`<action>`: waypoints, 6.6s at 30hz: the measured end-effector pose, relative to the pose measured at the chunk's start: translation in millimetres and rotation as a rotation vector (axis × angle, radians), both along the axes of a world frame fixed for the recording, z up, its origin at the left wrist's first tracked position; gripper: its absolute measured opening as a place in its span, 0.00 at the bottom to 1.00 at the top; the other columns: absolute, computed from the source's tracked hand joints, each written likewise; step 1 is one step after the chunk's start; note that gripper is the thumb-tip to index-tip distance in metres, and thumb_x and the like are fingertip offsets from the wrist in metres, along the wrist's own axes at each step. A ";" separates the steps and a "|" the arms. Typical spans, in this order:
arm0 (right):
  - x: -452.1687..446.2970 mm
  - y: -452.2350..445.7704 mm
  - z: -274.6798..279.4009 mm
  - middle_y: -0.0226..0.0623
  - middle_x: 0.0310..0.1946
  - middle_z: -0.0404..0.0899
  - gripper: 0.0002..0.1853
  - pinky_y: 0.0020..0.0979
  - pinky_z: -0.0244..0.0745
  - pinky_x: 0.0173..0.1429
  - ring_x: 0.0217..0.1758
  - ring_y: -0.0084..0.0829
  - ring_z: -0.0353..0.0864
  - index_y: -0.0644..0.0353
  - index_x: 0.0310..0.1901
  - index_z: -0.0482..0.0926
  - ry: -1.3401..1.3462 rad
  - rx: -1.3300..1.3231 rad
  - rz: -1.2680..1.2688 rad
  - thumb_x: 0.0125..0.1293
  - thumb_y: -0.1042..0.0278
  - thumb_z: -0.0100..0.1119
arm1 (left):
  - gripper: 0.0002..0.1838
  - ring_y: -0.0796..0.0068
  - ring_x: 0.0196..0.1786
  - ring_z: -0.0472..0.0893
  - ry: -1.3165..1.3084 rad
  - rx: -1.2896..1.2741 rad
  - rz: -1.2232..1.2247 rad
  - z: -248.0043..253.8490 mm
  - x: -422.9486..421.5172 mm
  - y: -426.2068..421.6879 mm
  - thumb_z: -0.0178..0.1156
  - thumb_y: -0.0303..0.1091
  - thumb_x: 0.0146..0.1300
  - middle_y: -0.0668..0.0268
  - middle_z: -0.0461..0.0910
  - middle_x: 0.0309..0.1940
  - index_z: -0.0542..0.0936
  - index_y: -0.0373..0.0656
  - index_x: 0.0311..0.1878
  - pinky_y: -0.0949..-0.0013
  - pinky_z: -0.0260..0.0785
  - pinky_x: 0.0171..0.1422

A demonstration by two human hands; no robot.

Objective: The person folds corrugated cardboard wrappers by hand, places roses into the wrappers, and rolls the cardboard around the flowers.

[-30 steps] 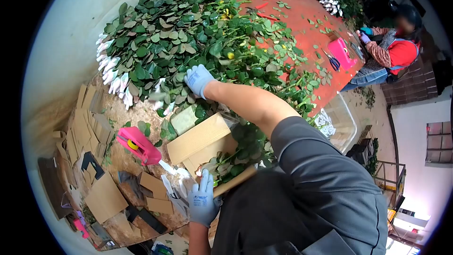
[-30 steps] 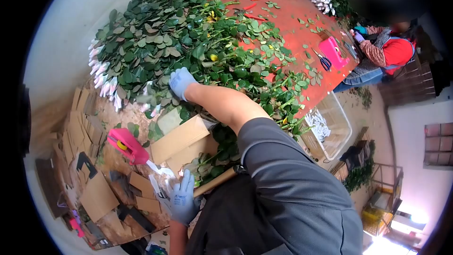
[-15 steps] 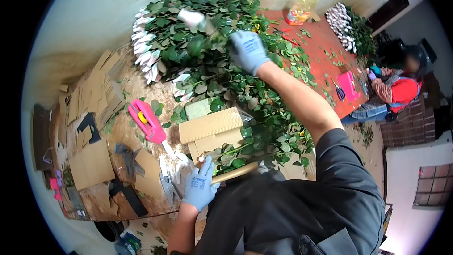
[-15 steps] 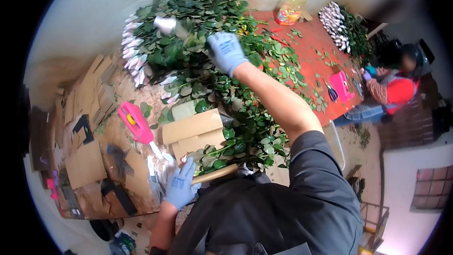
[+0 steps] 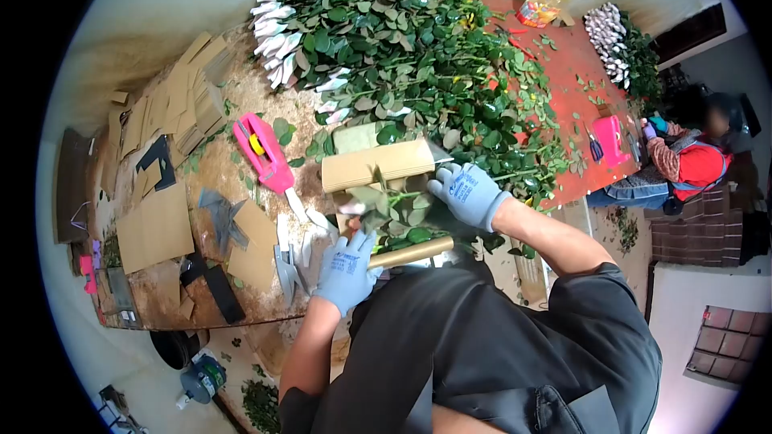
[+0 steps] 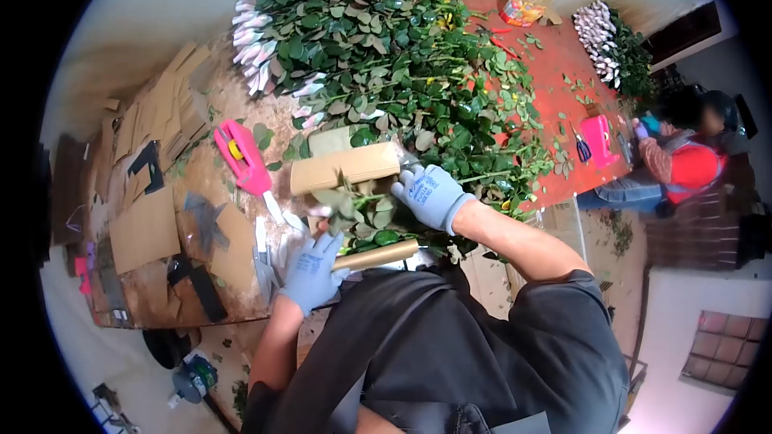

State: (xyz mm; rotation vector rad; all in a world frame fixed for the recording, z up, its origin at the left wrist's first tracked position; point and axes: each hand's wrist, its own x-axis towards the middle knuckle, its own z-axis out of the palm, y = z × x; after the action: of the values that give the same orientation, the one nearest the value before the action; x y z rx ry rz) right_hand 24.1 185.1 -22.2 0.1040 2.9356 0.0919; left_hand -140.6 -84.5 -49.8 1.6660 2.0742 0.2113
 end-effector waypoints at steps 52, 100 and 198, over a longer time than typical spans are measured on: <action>-89.0 -49.9 -65.9 0.48 0.39 0.82 0.14 0.46 0.80 0.40 0.40 0.46 0.87 0.60 0.52 0.76 0.074 -0.330 0.085 0.69 0.65 0.56 | 0.09 0.58 0.45 0.83 0.557 -0.290 0.235 10.4 -121.2 -22.5 0.61 0.33 0.62 0.60 0.84 0.42 0.84 0.43 0.44 0.56 0.72 0.52; -71.7 95.4 105.1 0.36 0.48 0.75 0.22 0.41 0.72 0.53 0.49 0.38 0.76 0.52 0.55 0.76 0.472 0.367 -0.075 0.56 0.70 0.61 | 0.28 0.55 0.51 0.84 0.004 0.062 0.022 1.9 -18.0 26.4 0.59 0.30 0.62 0.65 0.71 0.74 0.76 0.42 0.68 0.55 0.76 0.59; -27.3 -39.7 -31.6 0.34 0.31 0.75 0.13 0.37 0.76 0.30 0.31 0.34 0.80 0.62 0.47 0.78 0.478 -0.149 -0.058 0.63 0.65 0.56 | 0.22 0.45 0.59 0.79 0.122 0.053 0.025 -0.8 -22.4 49.2 0.54 0.37 0.69 0.52 0.64 0.79 0.75 0.37 0.63 0.45 0.70 0.63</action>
State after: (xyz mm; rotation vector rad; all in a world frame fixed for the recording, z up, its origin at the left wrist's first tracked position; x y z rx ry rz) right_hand -3.1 145.4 -53.8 0.2155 3.3975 -0.1868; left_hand -163.0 -35.3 -50.6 1.7241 2.1974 0.1782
